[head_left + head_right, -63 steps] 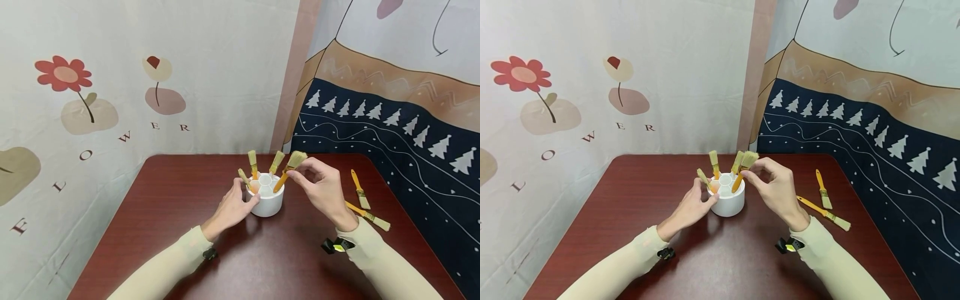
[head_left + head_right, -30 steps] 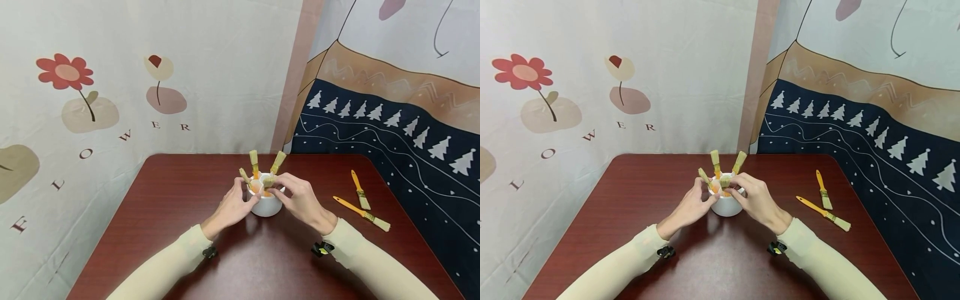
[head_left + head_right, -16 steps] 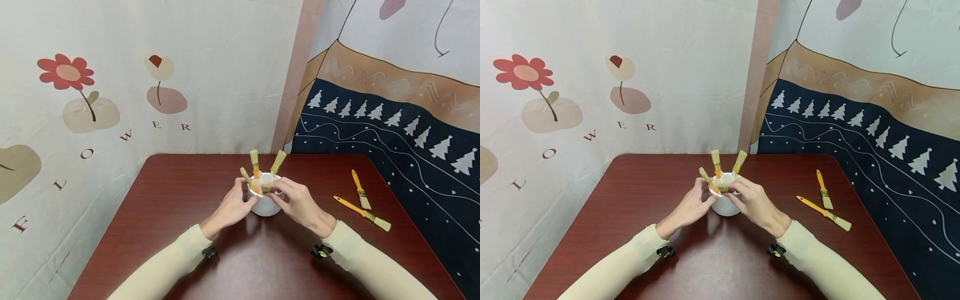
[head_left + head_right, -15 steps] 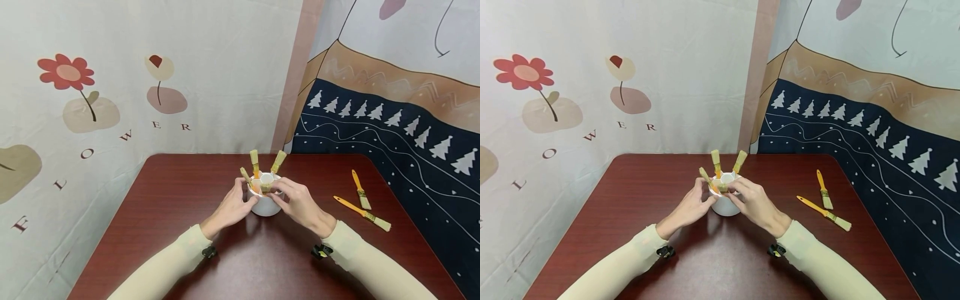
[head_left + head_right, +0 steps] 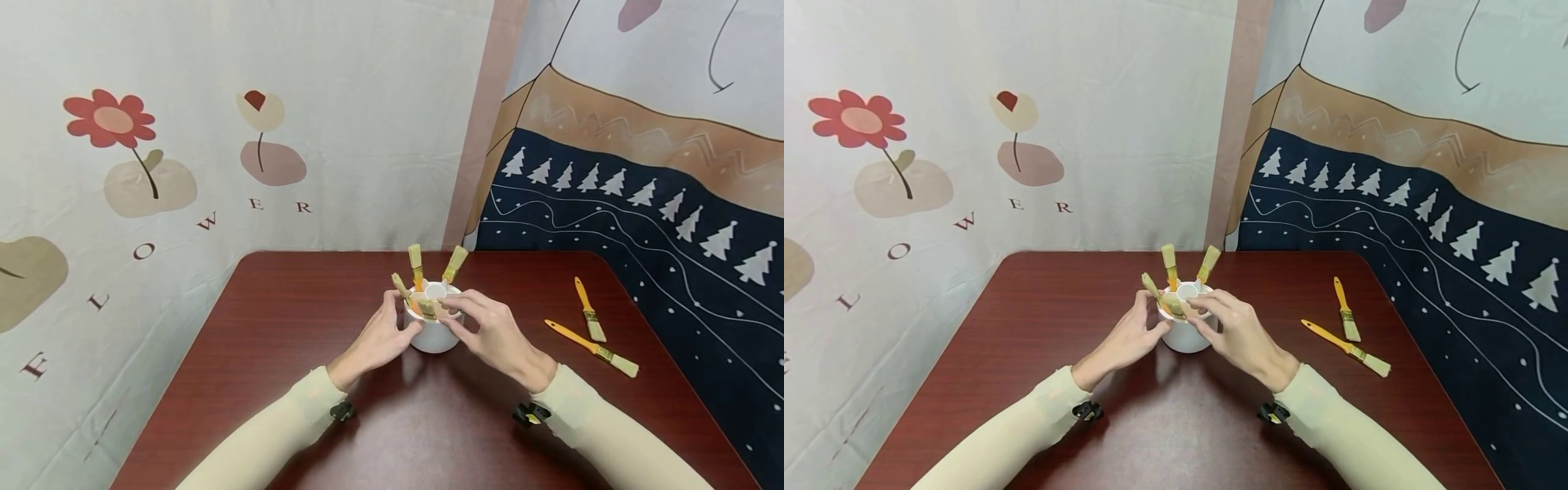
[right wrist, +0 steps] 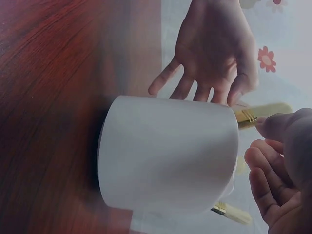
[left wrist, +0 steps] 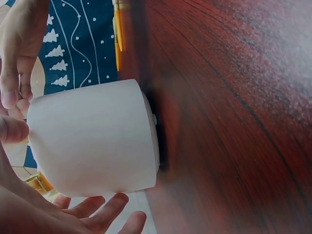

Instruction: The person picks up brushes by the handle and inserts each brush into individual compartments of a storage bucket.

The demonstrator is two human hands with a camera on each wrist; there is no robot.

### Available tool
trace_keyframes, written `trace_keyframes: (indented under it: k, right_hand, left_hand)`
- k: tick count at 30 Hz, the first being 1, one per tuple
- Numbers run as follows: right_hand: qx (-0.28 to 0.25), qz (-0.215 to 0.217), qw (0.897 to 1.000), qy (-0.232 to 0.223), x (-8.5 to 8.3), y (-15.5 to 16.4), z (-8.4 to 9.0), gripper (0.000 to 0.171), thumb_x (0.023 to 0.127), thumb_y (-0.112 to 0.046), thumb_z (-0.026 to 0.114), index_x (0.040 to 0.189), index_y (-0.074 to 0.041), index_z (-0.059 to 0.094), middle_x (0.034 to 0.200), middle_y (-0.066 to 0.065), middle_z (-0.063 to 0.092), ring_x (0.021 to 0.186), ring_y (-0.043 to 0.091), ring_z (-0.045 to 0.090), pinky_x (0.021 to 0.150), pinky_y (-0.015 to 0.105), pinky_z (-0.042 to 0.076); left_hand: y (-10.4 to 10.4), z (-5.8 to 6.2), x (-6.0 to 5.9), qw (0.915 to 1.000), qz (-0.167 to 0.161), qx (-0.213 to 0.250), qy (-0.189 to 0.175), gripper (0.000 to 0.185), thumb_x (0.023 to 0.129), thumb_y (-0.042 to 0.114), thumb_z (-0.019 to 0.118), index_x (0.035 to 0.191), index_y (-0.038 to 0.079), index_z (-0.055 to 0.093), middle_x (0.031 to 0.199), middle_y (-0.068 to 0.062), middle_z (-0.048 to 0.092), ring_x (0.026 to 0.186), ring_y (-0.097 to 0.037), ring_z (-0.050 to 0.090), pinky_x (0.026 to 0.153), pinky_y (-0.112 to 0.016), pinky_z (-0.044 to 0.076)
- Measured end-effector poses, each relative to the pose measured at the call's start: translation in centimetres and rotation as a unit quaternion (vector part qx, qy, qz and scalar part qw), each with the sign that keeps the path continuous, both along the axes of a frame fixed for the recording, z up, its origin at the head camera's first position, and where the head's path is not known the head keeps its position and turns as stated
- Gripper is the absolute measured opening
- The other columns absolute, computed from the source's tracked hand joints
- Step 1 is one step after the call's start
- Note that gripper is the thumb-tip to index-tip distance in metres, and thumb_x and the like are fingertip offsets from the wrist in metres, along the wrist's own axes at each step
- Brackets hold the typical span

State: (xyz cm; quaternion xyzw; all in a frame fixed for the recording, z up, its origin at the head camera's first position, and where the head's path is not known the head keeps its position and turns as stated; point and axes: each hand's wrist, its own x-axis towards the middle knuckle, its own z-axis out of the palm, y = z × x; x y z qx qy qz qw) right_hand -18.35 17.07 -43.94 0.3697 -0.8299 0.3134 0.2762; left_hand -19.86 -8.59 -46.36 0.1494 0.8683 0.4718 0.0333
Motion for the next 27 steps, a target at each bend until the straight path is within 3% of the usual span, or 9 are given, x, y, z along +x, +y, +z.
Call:
trace_keyframes:
  k: [5, 10, 14, 19, 23, 27]
  right_hand:
    - [0.001, -0.020, 1.000, 0.000, 0.1, 1.0, 0.3, 0.043, 0.087, -0.001, 0.102, 0.127, -0.005, 0.086, 0.115, 0.008, 0.085, 0.101, 0.022, 0.084, 0.092, 0.036, 0.071]
    - [-0.003, -0.045, 0.999, -0.018, 0.4, 2.3, 0.5, 0.043, 0.088, 0.000, 0.100, 0.128, -0.006, 0.085, 0.119, 0.007, 0.086, 0.106, 0.024, 0.085, 0.104, 0.014, 0.061]
    - [-0.007, -0.064, 0.997, -0.030, 0.6, 3.5, 0.4, 0.044, 0.089, -0.001, 0.100, 0.131, -0.006, 0.085, 0.122, 0.007, 0.086, 0.111, 0.024, 0.085, 0.111, 0.001, 0.047]
    - [-0.018, -0.089, 0.996, -0.024, 0.7, 5.0, 0.1, 0.046, 0.090, 0.001, 0.098, 0.133, -0.007, 0.085, 0.120, 0.006, 0.086, 0.105, 0.022, 0.085, 0.105, 0.001, 0.050]
    - [-0.028, -0.110, 0.993, -0.018, 0.6, 6.3, -0.1, 0.046, 0.089, 0.004, 0.098, 0.132, -0.009, 0.086, 0.117, 0.004, 0.085, 0.099, 0.019, 0.083, 0.100, 0.005, 0.055]
    - [-0.035, -0.128, 0.991, -0.014, 0.5, 7.5, -0.3, 0.044, 0.089, 0.004, 0.096, 0.130, -0.008, 0.086, 0.115, 0.004, 0.086, 0.097, 0.020, 0.083, 0.095, 0.003, 0.053]
  left_hand:
    - [0.2, 0.1, -0.1, 0.9999, 0.008, -0.007, 0.004, 0.078, 0.103, 0.043, 0.080, 0.160, 0.003, 0.045, 0.157, -0.023, 0.065, 0.146, -0.040, 0.066, 0.123, -0.060, 0.053]
    - [0.8, 0.1, 0.1, 0.9993, 0.037, -0.011, -0.002, 0.090, 0.099, 0.055, 0.086, 0.161, 0.005, 0.044, 0.157, -0.020, 0.063, 0.144, -0.039, 0.067, 0.121, -0.058, 0.054]
    - [1.5, 0.3, 0.8, 0.9957, 0.089, -0.019, -0.013, 0.101, 0.094, 0.068, 0.088, 0.163, 0.011, 0.042, 0.157, -0.016, 0.064, 0.139, -0.037, 0.071, 0.113, -0.060, 0.058]
    - [2.5, 0.5, 1.5, 0.9891, 0.142, -0.031, -0.020, 0.103, 0.088, 0.078, 0.087, 0.159, 0.016, 0.044, 0.161, -0.010, 0.067, 0.134, -0.035, 0.075, 0.105, -0.060, 0.059]
    - [2.8, 0.6, 1.6, 0.9880, 0.150, -0.032, -0.016, 0.101, 0.088, 0.075, 0.088, 0.157, 0.014, 0.046, 0.159, -0.012, 0.066, 0.129, -0.036, 0.075, 0.101, -0.060, 0.059]
    - [2.8, 0.7, 1.7, 0.9886, 0.147, -0.028, -0.018, 0.097, 0.089, 0.072, 0.088, 0.156, 0.014, 0.048, 0.159, -0.013, 0.066, 0.132, -0.036, 0.074, 0.103, -0.061, 0.059]
